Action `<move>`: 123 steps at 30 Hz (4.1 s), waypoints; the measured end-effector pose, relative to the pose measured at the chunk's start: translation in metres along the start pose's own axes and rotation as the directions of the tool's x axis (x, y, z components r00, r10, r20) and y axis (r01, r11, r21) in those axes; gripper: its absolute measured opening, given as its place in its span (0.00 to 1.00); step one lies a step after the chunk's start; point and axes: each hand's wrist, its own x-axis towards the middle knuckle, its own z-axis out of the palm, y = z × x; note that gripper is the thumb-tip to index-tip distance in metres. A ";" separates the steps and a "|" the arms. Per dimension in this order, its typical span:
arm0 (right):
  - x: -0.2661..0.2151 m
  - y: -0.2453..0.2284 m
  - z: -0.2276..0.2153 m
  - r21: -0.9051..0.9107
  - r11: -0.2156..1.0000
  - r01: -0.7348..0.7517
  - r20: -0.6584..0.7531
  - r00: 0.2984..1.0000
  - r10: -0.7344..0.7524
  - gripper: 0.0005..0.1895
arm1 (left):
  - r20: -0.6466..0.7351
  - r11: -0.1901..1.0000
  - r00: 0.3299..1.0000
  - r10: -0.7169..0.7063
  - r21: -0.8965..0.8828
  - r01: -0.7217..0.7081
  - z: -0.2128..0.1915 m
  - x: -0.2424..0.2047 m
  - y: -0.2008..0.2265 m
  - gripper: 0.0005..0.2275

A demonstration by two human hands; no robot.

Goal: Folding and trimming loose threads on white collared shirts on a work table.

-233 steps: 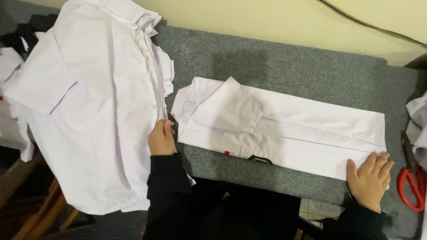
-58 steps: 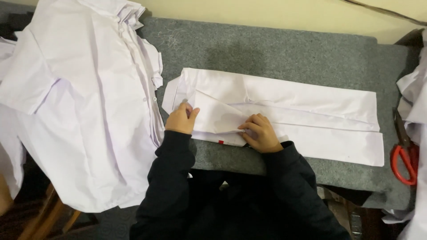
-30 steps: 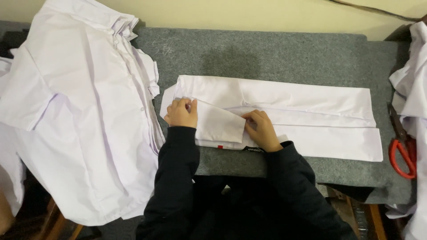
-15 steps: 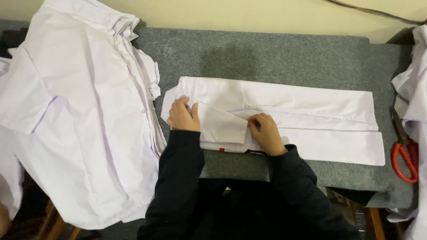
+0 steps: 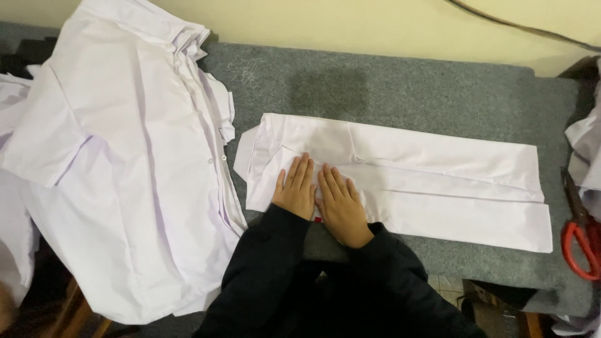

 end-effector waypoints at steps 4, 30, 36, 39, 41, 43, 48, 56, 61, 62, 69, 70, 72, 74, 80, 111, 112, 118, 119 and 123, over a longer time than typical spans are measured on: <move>0.000 0.002 0.002 -0.056 0.998 -0.011 -0.002 1.000 0.011 0.32 | 0.113 0.994 0.988 -0.103 -0.006 0.105 -0.006 0.005 0.002 0.30; -0.007 0.015 -0.021 0.029 0.991 -0.129 0.309 0.944 0.114 0.38 | 0.444 0.935 0.853 -0.273 -0.087 0.345 -0.037 0.026 -0.022 0.42; 0.036 0.073 -0.097 0.633 0.620 -0.463 0.524 0.846 0.096 0.36 | 0.202 0.290 0.896 -0.396 -0.898 0.331 -0.105 0.038 -0.048 0.23; 0.058 0.099 -0.079 0.623 0.585 -0.519 0.303 0.850 0.432 0.22 | -0.020 0.500 0.837 -0.547 -0.810 0.307 -0.054 0.061 -0.090 0.12; 0.074 0.114 -0.048 0.618 0.528 -0.583 0.260 0.785 0.563 0.18 | 0.005 0.705 0.818 -0.576 -0.503 0.500 -0.006 0.084 -0.113 0.09; 0.086 0.104 -0.029 0.590 0.528 -0.610 0.271 0.766 0.583 0.19 | 0.007 0.754 0.813 -0.582 -0.371 0.543 0.048 0.098 -0.122 0.11; 0.095 0.109 0.048 0.480 0.583 -0.655 0.248 0.739 0.626 0.21 | 0.006 0.793 0.797 -0.604 -0.097 0.602 0.089 0.114 -0.122 0.12; 0.096 0.091 0.028 0.402 0.658 -0.637 0.084 0.741 0.666 0.11 | 0.092 0.804 0.832 -0.547 -0.217 0.553 0.070 0.107 -0.114 0.10; 0.093 0.090 0.031 0.322 0.703 -0.634 0.067 0.756 0.651 0.08 | 0.076 0.807 0.831 -0.550 -0.207 0.553 0.080 0.104 -0.118 0.08; 0.093 0.091 0.035 0.287 0.736 -0.613 0.030 0.774 0.632 0.07 | 0.056 0.820 0.841 -0.538 -0.197 0.538 0.080 0.104 -0.117 0.08; 0.092 0.091 0.041 0.200 0.783 -0.589 -0.031 0.795 0.606 0.06 | 0.019 0.844 0.851 -0.526 -0.110 0.524 0.073 0.103 -0.110 0.06; 0.093 0.090 0.039 0.223 0.777 -0.588 -0.023 0.794 0.607 0.06 | 0.033 0.824 0.840 -0.542 -0.172 0.539 0.058 0.103 -0.103 0.08; 0.093 0.095 0.042 0.245 0.771 -0.587 -0.012 0.794 0.608 0.06 | 0.051 0.799 0.827 -0.559 -0.232 0.554 0.041 0.104 -0.098 0.12; 0.096 0.108 0.052 0.406 0.591 -0.697 0.197 0.698 0.688 0.14 | -0.024 0.835 0.855 -0.517 -0.230 0.499 0.034 0.107 -0.101 0.17; 0.116 0.049 0.000 0.469 0.876 -0.110 -0.215 0.948 0.235 0.21 | -0.150 0.997 0.985 0.080 0.001 -0.081 -0.011 0.106 -0.031 0.13; 0.106 0.028 0.019 0.085 0.911 -0.404 0.240 0.896 0.374 0.47 | 0.549 0.962 0.803 -0.233 0.011 0.272 0.007 0.141 -0.097 0.40; 0.106 0.026 0.015 0.096 0.908 -0.408 0.256 0.892 0.373 0.48 | 0.398 0.913 0.864 -0.308 -0.133 0.387 0.022 0.146 -0.122 0.28; 0.108 0.022 0.006 0.096 0.904 -0.417 0.307 0.876 0.371 0.49 | 0.125 0.851 0.843 -0.523 0.125 0.510 0.015 0.164 -0.191 0.11; 0.109 0.023 0.005 0.105 0.901 -0.421 0.319 0.872 0.370 0.49 | 0.176 0.843 0.832 -0.526 0.236 0.483 0.012 0.165 -0.189 0.12; 0.110 0.022 0.000 0.111 0.897 -0.427 0.323 0.869 0.374 0.48 | 0.382 0.846 0.769 -0.512 0.067 0.530 0.007 0.175 -0.185 0.12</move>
